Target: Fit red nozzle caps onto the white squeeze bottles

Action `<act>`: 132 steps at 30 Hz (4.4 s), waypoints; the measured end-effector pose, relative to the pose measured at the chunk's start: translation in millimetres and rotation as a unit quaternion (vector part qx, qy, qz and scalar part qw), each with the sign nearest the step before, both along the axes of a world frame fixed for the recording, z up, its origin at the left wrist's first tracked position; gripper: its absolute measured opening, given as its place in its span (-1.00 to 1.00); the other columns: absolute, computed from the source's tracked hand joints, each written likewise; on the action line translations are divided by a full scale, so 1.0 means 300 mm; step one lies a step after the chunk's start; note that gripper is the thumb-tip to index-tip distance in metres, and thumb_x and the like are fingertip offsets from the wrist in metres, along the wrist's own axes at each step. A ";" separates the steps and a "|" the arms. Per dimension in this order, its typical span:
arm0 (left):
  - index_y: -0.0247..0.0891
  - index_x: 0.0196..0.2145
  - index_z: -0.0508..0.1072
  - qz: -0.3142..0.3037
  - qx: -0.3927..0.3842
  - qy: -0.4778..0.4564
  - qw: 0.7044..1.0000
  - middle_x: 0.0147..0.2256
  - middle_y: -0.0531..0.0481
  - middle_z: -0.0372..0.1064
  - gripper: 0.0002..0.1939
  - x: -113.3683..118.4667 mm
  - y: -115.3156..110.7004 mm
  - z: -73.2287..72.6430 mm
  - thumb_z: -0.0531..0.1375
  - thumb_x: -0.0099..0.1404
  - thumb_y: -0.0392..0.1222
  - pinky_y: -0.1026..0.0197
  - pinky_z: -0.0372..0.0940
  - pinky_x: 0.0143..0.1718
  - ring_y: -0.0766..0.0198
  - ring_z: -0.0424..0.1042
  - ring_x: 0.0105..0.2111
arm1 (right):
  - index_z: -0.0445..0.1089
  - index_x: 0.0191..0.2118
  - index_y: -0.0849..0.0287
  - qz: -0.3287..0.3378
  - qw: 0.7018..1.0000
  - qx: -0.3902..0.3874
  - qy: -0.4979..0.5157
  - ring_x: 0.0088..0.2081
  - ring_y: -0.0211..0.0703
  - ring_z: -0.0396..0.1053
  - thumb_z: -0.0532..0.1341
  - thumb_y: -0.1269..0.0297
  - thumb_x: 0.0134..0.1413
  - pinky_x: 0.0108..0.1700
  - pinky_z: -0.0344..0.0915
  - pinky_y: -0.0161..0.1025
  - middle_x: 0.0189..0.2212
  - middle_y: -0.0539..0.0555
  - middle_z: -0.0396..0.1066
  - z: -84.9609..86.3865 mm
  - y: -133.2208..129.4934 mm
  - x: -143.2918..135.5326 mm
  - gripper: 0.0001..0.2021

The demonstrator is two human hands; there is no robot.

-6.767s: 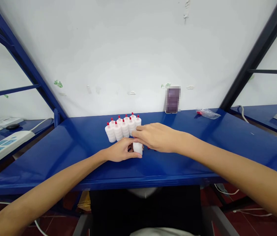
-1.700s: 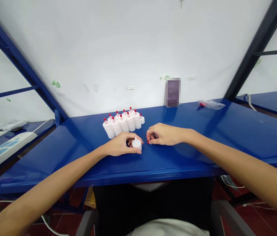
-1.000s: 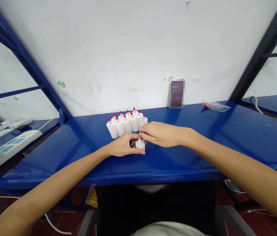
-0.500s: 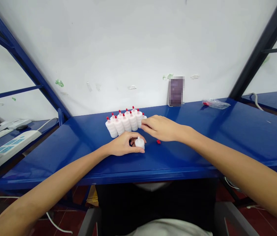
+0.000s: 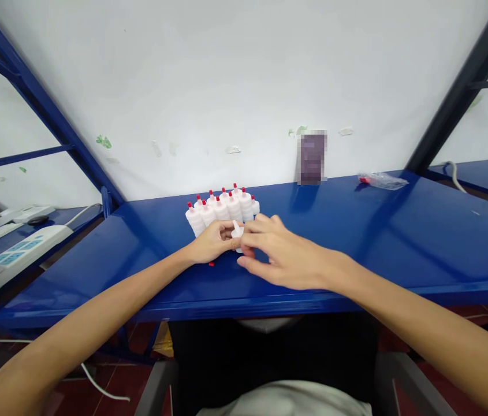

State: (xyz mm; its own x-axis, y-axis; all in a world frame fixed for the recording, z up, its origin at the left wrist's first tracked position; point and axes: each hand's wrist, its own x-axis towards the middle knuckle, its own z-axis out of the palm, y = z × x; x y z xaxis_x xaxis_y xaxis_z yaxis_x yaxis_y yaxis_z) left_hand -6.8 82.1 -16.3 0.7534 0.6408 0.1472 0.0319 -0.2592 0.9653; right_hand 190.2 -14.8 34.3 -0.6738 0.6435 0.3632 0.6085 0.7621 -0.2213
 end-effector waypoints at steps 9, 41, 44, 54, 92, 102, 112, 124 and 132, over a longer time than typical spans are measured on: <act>-0.35 -0.14 0.50 0.057 -0.021 0.048 0.997 -0.22 -0.08 0.50 -0.58 0.003 0.003 0.019 0.38 0.15 -0.01 0.16 0.34 -0.13 0.22 0.47 -0.20 | 0.49 -0.14 0.28 -0.098 0.978 0.078 -0.165 -0.51 -0.10 0.39 -0.03 0.25 0.37 -0.49 -0.09 -0.18 -0.45 0.22 0.52 -0.131 -0.012 -0.225 -0.64; -0.32 -0.19 0.46 0.004 0.233 0.162 0.959 -0.52 0.15 0.18 -0.52 -0.003 -0.031 0.018 0.30 0.19 0.18 0.27 0.13 -0.46 0.36 0.21 -0.51 | 0.24 -0.35 0.15 -0.070 0.992 0.012 -0.105 -0.44 -0.18 0.29 -0.11 0.20 0.42 -0.39 -0.02 -0.25 -0.40 0.07 0.44 -0.034 0.166 0.013 -0.67; -0.31 -0.19 0.46 -0.005 0.239 0.165 0.957 -0.52 0.14 0.19 -0.54 -0.003 -0.031 0.022 0.29 0.21 0.17 0.27 0.13 -0.46 0.36 0.23 -0.50 | 0.27 -0.32 0.16 -0.082 0.984 0.024 -0.157 -0.44 -0.16 0.33 -0.10 0.20 0.42 -0.41 -0.06 -0.25 -0.39 0.09 0.47 -0.015 0.158 -0.002 -0.68; -0.30 -0.26 0.44 -0.005 0.241 0.149 0.959 -0.52 0.13 0.20 -0.55 -0.001 -0.027 0.011 0.31 0.18 0.18 0.26 0.14 -0.46 0.36 0.22 -0.50 | 0.31 -0.31 0.18 -0.093 0.980 0.023 -0.175 -0.45 -0.17 0.33 -0.07 0.25 0.41 -0.42 -0.09 -0.23 -0.37 0.09 0.48 -0.003 0.138 -0.013 -0.69; -0.31 -0.10 0.56 0.010 0.188 0.173 0.967 -0.37 0.04 0.34 -0.44 -0.001 -0.019 0.038 0.38 0.09 0.17 0.28 0.16 -0.39 0.37 0.21 -0.45 | 0.39 -0.44 0.21 -0.288 0.956 -0.057 -0.002 -0.34 -0.14 0.32 0.03 0.04 0.27 -0.25 0.04 -0.23 -0.43 0.12 0.47 0.100 0.523 0.097 -0.59; -0.29 -0.12 0.56 -0.006 0.187 0.165 0.968 -0.28 -0.01 0.38 -0.43 0.002 -0.023 0.046 0.36 0.09 0.22 0.28 0.19 -0.40 0.40 0.22 -0.46 | 0.31 -0.54 0.19 -0.234 0.967 -0.101 0.031 -0.47 -0.21 0.22 -0.04 -0.16 0.26 -0.36 0.05 -0.24 -0.58 0.03 0.33 0.071 0.546 0.059 -0.44; -0.26 -0.13 0.57 -0.022 0.214 0.162 0.963 -0.29 0.00 0.35 -0.47 0.000 -0.015 0.033 0.36 0.11 0.21 0.27 0.20 -0.38 0.39 0.21 -0.46 | 0.38 -0.38 0.17 -0.181 0.967 -0.137 -0.113 -0.41 -0.12 0.38 0.05 -0.10 0.24 -0.36 0.12 -0.23 -0.44 0.07 0.47 0.044 0.244 0.168 -0.57; -0.25 -0.11 0.58 -0.021 0.243 0.179 0.953 -0.24 -0.03 0.39 -0.49 0.021 -0.014 0.032 0.34 0.14 0.20 0.25 0.21 -0.34 0.35 0.24 -0.42 | 0.38 -0.15 0.17 -0.088 0.956 0.072 -0.270 -0.49 -0.17 0.40 -0.10 0.17 0.42 -0.48 -0.03 -0.22 -0.31 0.11 0.46 -0.099 0.112 0.197 -0.66; -0.25 -0.17 0.58 -0.062 0.267 0.202 0.940 -0.25 -0.03 0.39 -0.55 0.038 0.000 0.066 0.36 0.13 0.15 0.22 0.22 -0.25 0.29 0.32 -0.35 | 0.35 -0.14 0.14 -0.061 0.965 -0.023 -0.253 -0.44 -0.14 0.41 -0.12 0.09 0.43 -0.44 0.06 -0.23 -0.31 0.08 0.45 -0.081 0.144 0.220 -0.63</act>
State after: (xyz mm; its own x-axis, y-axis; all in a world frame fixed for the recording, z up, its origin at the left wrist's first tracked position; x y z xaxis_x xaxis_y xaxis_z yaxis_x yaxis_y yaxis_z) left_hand 4.6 82.0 3.5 0.8806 0.4612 0.1088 0.3062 -0.7291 0.6121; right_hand 256.2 28.3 9.9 -0.6760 0.7365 -0.0243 0.7318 0.6748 0.0958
